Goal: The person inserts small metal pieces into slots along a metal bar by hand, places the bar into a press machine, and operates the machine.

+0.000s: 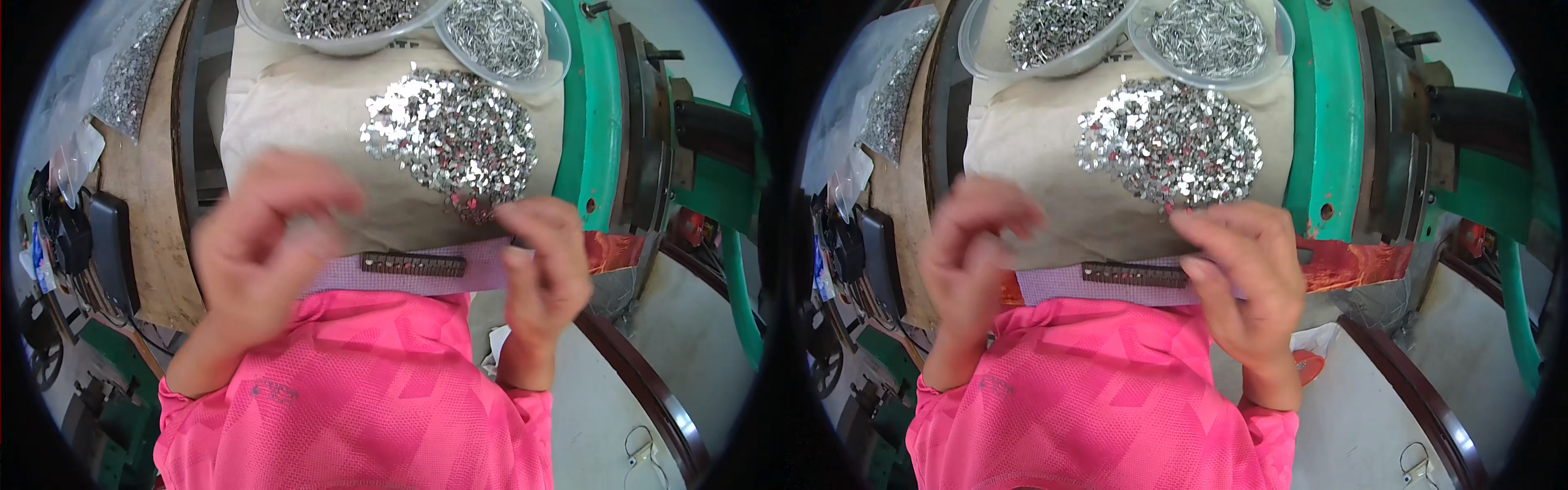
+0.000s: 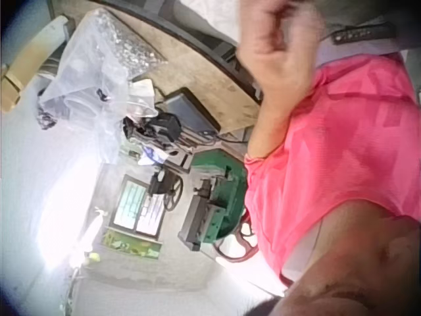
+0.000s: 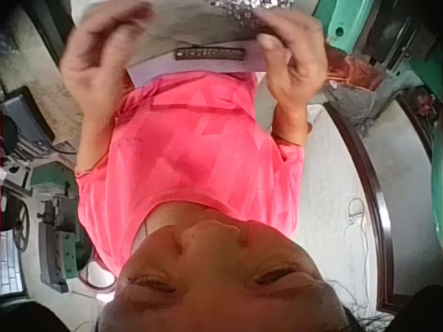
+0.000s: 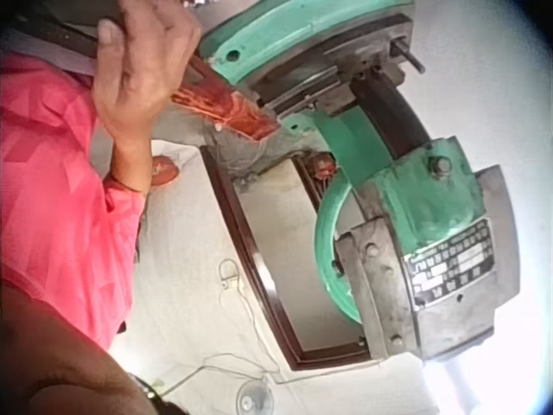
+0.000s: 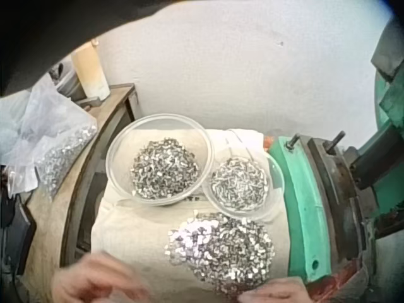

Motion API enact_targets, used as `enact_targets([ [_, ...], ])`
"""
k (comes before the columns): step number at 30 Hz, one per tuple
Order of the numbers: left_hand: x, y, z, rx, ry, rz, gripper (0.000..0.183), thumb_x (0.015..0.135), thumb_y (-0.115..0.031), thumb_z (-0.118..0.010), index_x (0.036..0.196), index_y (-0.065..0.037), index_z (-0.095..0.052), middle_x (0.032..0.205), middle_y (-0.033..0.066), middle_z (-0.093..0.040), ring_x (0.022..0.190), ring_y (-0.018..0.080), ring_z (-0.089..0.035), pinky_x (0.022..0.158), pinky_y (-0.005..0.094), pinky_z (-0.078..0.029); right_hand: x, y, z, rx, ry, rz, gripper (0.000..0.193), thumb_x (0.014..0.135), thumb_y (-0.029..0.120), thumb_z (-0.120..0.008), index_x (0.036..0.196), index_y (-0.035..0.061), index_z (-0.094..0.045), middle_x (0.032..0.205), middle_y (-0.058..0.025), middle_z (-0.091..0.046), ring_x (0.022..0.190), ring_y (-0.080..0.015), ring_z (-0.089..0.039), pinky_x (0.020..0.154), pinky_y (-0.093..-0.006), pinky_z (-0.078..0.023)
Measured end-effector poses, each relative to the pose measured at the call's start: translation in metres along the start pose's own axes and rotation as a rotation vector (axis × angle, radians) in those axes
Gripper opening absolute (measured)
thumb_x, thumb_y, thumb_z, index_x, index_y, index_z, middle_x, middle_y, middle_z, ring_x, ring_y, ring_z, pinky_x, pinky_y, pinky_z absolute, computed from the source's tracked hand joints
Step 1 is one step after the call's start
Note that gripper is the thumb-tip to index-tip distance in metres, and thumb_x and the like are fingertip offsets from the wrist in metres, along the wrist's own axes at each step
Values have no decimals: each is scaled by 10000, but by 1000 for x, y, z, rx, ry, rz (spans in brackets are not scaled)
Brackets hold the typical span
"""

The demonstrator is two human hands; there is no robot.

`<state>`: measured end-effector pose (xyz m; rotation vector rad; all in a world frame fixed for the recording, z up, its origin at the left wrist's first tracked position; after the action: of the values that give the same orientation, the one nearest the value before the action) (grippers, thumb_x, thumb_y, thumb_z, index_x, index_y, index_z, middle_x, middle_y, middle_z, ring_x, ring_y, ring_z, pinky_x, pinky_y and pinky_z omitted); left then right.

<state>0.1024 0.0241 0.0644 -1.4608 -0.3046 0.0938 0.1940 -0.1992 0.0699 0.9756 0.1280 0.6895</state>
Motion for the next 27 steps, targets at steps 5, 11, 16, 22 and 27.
enact_targets([
  [5,33,-11,34,-902,-174,134,688,1062,-386,-389,1546,47,-162,1581,277,-252,1480,351,-271,1187,433,-320,41,25,28,1572,143,-72,785,1024,471,-445,1592,66,-85,1630,-234,-146,1502,-371,-203,1205,-486,-229],
  [11,28,-30,4,-1120,246,91,564,1081,-359,-333,1530,-19,-293,1508,172,-430,1365,301,-436,1166,431,-311,35,41,19,1681,228,66,790,1034,467,-421,1569,89,20,1625,-233,-52,1506,-376,-126,1211,-503,-183],
  [16,24,-29,3,-1064,-5,55,488,1084,-266,-364,1489,5,-367,1362,140,-571,1203,268,-560,1077,362,-392,37,43,4,1784,341,146,802,1041,463,-400,1551,107,108,1622,-233,27,1509,-379,-62,1216,-518,-145],
  [22,21,-21,-2,-1220,94,137,545,1086,-281,-346,1544,-4,-244,1517,176,-408,1335,301,-464,1130,400,-363,39,38,11,1892,453,247,826,1050,458,-375,1528,130,213,1617,-232,122,1513,-383,14,1222,-535,-100],
  [27,3,10,3,-1056,-107,236,717,1070,-405,-362,1564,24,-69,1604,309,-112,1489,412,-200,1197,458,-290,58,23,2,1996,581,316,852,1058,454,-355,1510,149,300,1614,-232,201,1517,-387,78,1228,-549,-62],
])
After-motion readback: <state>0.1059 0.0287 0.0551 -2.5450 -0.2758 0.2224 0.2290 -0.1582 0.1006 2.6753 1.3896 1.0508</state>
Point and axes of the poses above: each hand's wrist, its own x-axis towards the middle knuckle, its own z-axis out of the back of the hand, y = z × x, the point moved 6 cm from there along x, towards the middle knuckle
